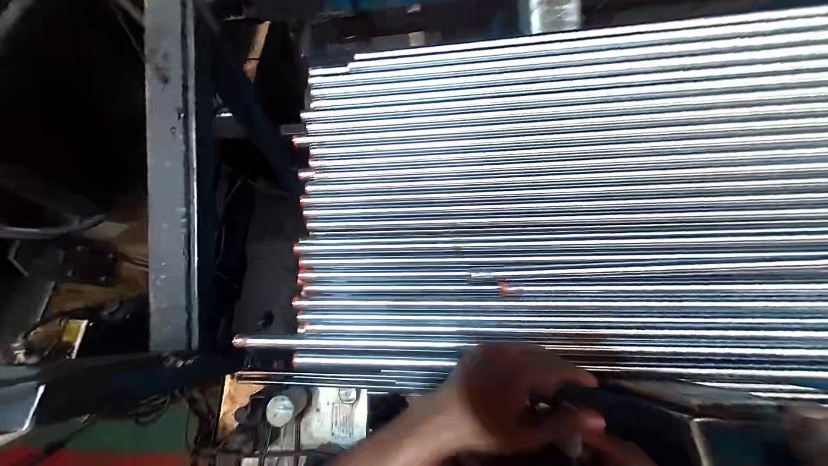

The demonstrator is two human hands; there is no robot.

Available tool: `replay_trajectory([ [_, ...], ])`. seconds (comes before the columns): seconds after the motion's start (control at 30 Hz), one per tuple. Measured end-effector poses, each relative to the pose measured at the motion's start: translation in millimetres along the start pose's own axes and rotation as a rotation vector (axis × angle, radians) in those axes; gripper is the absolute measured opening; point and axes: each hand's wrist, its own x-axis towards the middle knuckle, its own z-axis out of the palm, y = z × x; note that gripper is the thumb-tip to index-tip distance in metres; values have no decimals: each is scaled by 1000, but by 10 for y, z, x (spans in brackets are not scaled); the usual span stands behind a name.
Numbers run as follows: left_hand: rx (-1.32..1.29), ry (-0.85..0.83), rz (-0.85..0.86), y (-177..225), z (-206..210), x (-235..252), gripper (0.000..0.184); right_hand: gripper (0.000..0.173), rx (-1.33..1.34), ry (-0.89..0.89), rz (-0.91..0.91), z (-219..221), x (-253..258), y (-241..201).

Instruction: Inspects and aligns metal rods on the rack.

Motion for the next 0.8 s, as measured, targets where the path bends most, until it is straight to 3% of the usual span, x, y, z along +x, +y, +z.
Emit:
replay_trajectory([
  [0.07,188,269,113,-17,-10,-369,21,34,-8,-38,-11,26,89,-88],
  [0.13,291,648,34,-122,-218,-820,19,38,11,-54,-10,78,193,-161],
  [0.23,209,1191,-311,-214,-682,-1401,5,35,165,-25,99,244,408,-345],
  [0.33,-264,1489,-668,-301,-1117,-1662,10,27,356,14,118,495,766,-556],
  [0.43,-625,1590,-698,-400,-1301,-1683,16,34,416,40,61,833,1233,-850],
  [0.53,-831,1589,-656,-468,-1337,-1664,14,42,487,43,-15,1300,1737,-1189],
  [0.67,-928,1629,-502,-566,-1296,-1656,22,41,624,50,-15,1908,2283,-1462],
  [0.8,-990,1618,-273,-729,-1226,-1674,29,40,602,76,-21,2183,2490,-1586],
])
